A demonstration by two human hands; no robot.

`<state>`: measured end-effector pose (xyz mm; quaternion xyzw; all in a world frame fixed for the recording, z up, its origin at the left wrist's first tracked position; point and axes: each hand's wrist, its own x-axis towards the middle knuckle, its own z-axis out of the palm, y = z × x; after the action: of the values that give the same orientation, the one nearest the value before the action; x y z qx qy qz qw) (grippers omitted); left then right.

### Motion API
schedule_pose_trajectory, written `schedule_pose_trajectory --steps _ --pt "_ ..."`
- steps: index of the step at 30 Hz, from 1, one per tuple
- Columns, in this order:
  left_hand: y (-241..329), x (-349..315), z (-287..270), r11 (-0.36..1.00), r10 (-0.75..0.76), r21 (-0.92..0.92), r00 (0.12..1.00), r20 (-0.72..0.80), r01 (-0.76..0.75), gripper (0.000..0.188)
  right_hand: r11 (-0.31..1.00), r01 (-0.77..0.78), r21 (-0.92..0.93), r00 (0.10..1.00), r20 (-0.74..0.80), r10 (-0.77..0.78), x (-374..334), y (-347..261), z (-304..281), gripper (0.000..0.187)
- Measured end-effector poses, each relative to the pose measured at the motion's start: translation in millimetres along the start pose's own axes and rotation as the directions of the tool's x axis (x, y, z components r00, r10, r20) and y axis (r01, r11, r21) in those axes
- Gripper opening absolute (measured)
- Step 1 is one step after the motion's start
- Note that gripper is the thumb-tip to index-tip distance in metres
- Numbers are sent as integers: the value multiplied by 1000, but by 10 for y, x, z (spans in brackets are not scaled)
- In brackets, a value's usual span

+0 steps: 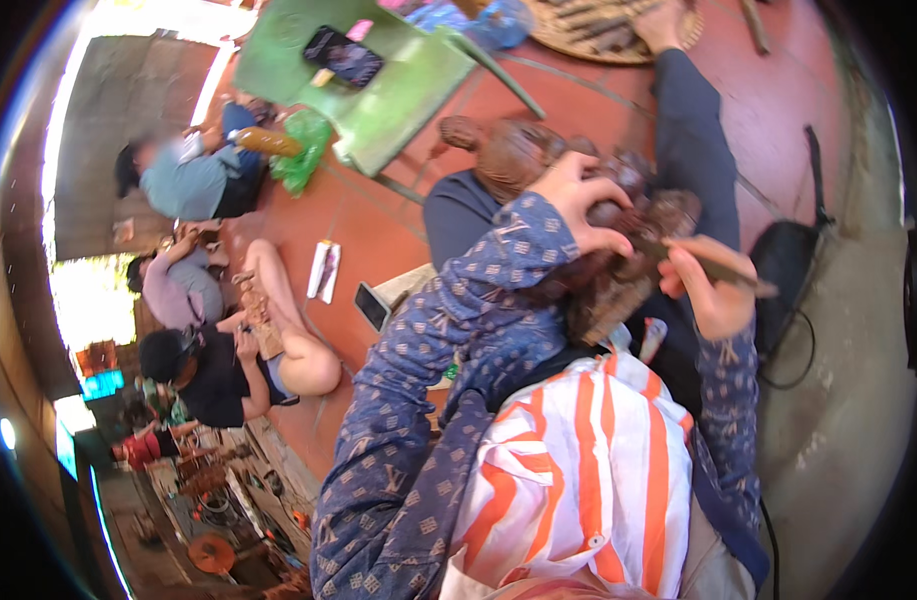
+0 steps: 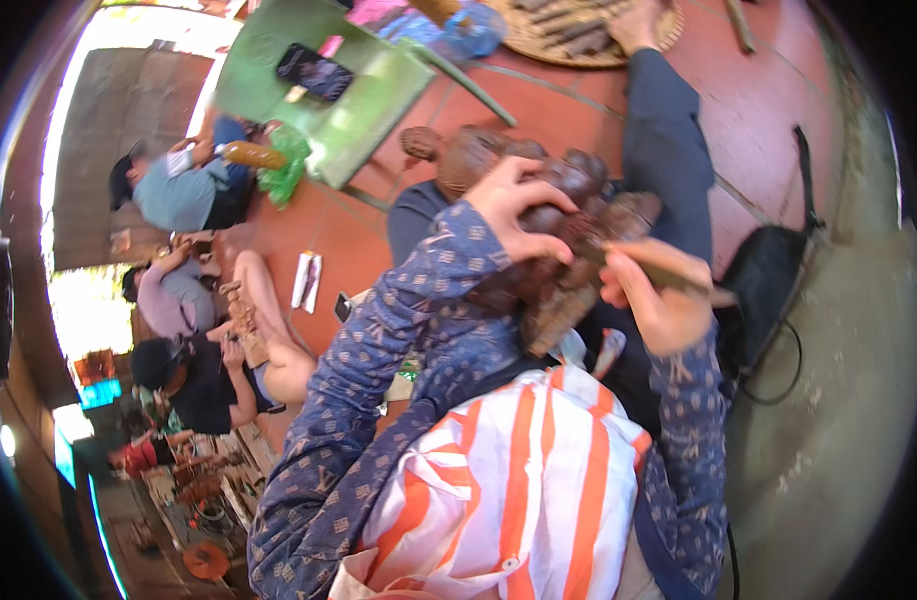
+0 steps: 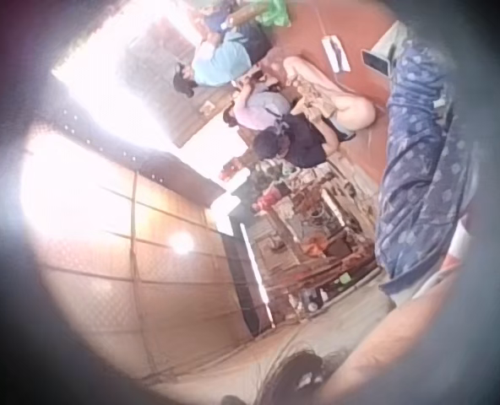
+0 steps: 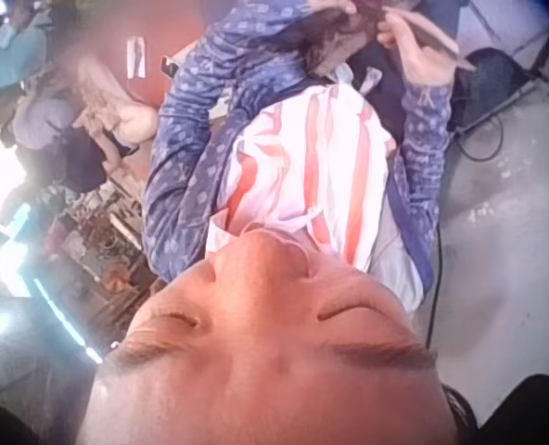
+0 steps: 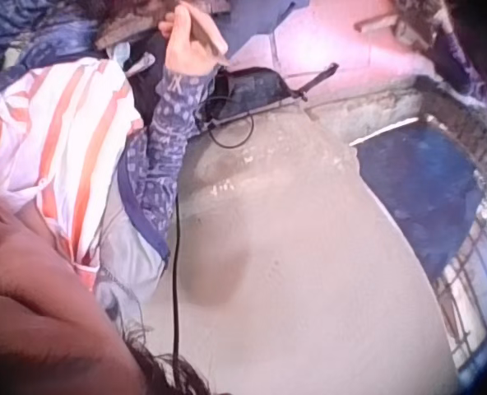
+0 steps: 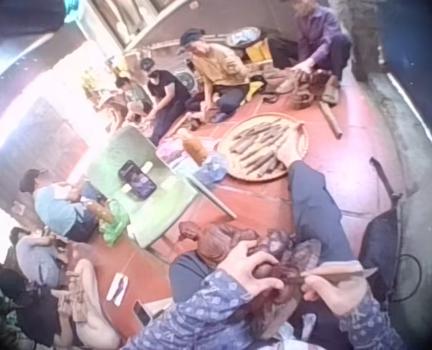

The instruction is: The person carves a wooden figurine using a small knife and a metal file while seated on the floor. They hold the wood with one hand and use the tools to shape and smooth the surface, occasionally rotating the piece to access different areas.

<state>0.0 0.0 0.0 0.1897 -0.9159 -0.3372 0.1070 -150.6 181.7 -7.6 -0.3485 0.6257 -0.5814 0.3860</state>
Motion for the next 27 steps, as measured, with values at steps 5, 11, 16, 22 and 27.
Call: schedule_pose_trajectory --steps 5,11,16,22,27 --pt "111 112 168 986 -123 96 980 -155 139 30 995 96 12 989 -114 -94 14 -94 -54 13" --pt "-294 -20 -256 635 -294 -709 945 145 306 45 997 1 77 953 -302 23 -111 -145 -352 18" --pt "-440 -167 -218 783 -124 -589 978 165 199 61 987 -20 162 968 -243 60 -149 -117 -369 17" --pt "-125 -77 -127 885 -126 -426 978 168 187 68 974 -105 198 990 -74 122 -87 -84 -194 17" --pt "-81 49 -122 1000 20 13 982 186 -23 56 954 -131 271 991 44 124 -40 -26 -45 18"
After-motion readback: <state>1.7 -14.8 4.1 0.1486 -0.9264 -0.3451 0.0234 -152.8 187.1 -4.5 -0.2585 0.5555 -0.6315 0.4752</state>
